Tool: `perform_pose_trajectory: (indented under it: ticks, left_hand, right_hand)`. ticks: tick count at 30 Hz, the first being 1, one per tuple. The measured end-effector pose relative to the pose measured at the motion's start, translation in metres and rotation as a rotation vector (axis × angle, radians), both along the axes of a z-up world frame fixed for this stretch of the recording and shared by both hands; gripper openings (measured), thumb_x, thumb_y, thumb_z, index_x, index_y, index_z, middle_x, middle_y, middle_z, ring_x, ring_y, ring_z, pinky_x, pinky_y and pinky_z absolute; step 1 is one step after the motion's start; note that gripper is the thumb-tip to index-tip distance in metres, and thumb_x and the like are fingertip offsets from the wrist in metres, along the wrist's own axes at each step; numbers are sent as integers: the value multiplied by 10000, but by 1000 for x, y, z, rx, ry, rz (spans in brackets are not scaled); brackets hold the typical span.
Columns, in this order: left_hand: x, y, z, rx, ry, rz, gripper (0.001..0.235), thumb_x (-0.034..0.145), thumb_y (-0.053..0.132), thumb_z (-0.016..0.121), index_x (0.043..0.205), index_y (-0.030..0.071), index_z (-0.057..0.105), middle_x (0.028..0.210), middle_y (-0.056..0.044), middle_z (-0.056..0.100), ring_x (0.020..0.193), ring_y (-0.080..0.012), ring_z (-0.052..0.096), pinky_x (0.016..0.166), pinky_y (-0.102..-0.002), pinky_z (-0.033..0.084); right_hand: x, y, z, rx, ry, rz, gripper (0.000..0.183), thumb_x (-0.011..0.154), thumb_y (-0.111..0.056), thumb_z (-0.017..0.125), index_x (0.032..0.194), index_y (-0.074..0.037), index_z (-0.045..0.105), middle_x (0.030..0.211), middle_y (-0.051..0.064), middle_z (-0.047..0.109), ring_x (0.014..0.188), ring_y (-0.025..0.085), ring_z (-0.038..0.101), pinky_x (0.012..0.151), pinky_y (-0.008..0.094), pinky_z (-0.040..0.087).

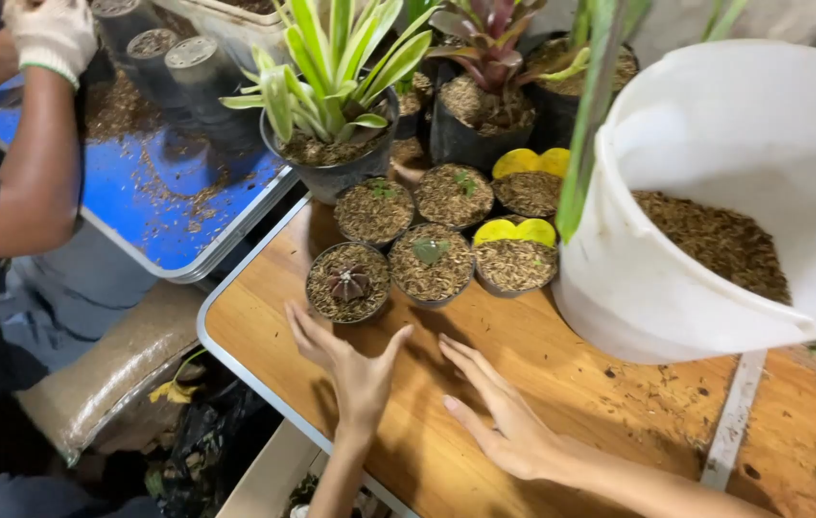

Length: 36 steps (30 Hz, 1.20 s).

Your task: The person fills small black plastic pots with soil using a trowel and their hands. They scoop soil from a large grey bin and a white bucket, then press it down into the pots on a wooden table.

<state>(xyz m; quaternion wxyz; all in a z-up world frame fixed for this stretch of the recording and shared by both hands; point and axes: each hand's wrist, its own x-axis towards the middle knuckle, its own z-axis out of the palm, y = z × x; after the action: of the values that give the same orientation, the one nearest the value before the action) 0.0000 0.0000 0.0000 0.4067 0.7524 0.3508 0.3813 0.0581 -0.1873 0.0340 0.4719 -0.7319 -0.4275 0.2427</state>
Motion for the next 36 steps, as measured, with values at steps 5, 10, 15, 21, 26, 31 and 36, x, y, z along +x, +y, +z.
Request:
perform_pose_trajectory:
  ticks: [5, 10, 15, 21, 26, 31, 36]
  left_hand:
    - [-14, -103, 0, 223, -143, -192, 1136, 734, 256, 877, 1561, 2, 142, 1625, -242, 140, 1540, -401, 136, 1251, -569, 164]
    - [-8, -199, 11, 45, -179, -765, 837, 898, 302, 694, 1521, -27, 242, 1595, -229, 288, 1510, -388, 243, 1205, -515, 230]
    - [28, -283, 21, 98, -289, -1320, 594, 1005, 285, 555, 1457, -38, 345, 1468, -240, 428, 1411, -368, 384, 1186, -490, 324]
    - [96, -418, 34, 180, -366, -1595, 397, 996, 269, 572, 1294, 18, 494, 1341, -193, 549, 1286, -347, 538, 1092, -455, 488]
    - [139, -533, 18, 527, -265, -1455, 964, 809, 639, 634, 1436, -47, 378, 1353, -265, 521, 1177, -380, 547, 968, -464, 509]
    - [162, -573, 2, 578, -218, -1410, 1020, 767, 640, 721, 1440, -60, 408, 1300, -198, 607, 1137, -301, 574, 901, -374, 538]
    - [141, -524, 36, 127, -172, -1396, 1061, 616, 466, 926, 1461, 101, 399, 1412, -139, 561, 1263, -262, 518, 1085, -475, 443]
  right_hand:
    - [-12, -82, 2, -12, 1, -137, 600, 1019, -331, 501, 1561, -125, 349, 1644, 108, 374, 1523, 275, 353, 1202, 469, 290]
    - [-34, -179, 0, -70, -31, -319, 612, 1028, -342, 483, 1573, -114, 321, 1668, 112, 328, 1540, 283, 316, 1213, 492, 259]
    - [-51, -288, 1, -150, -393, -631, 649, 990, -330, 562, 1548, -64, 365, 1656, 169, 311, 1523, 303, 351, 1213, 432, 297]
    - [-89, -391, -17, -221, -564, -1257, 369, 987, -215, 580, 1319, -64, 637, 1406, 138, 575, 1357, 272, 553, 1155, 418, 428]
    - [-106, -420, -45, -217, -649, -1450, 278, 989, -160, 592, 1202, -2, 674, 1278, 174, 622, 1275, 299, 590, 1122, 426, 458]
    - [-107, -431, -51, -136, -642, -1592, 247, 979, -146, 620, 1172, -4, 681, 1301, 187, 609, 1234, 318, 618, 1036, 429, 541]
    - [-107, -440, -62, -127, -541, -1612, 324, 979, -245, 601, 1197, -11, 654, 1270, 150, 624, 1211, 295, 605, 1041, 447, 524]
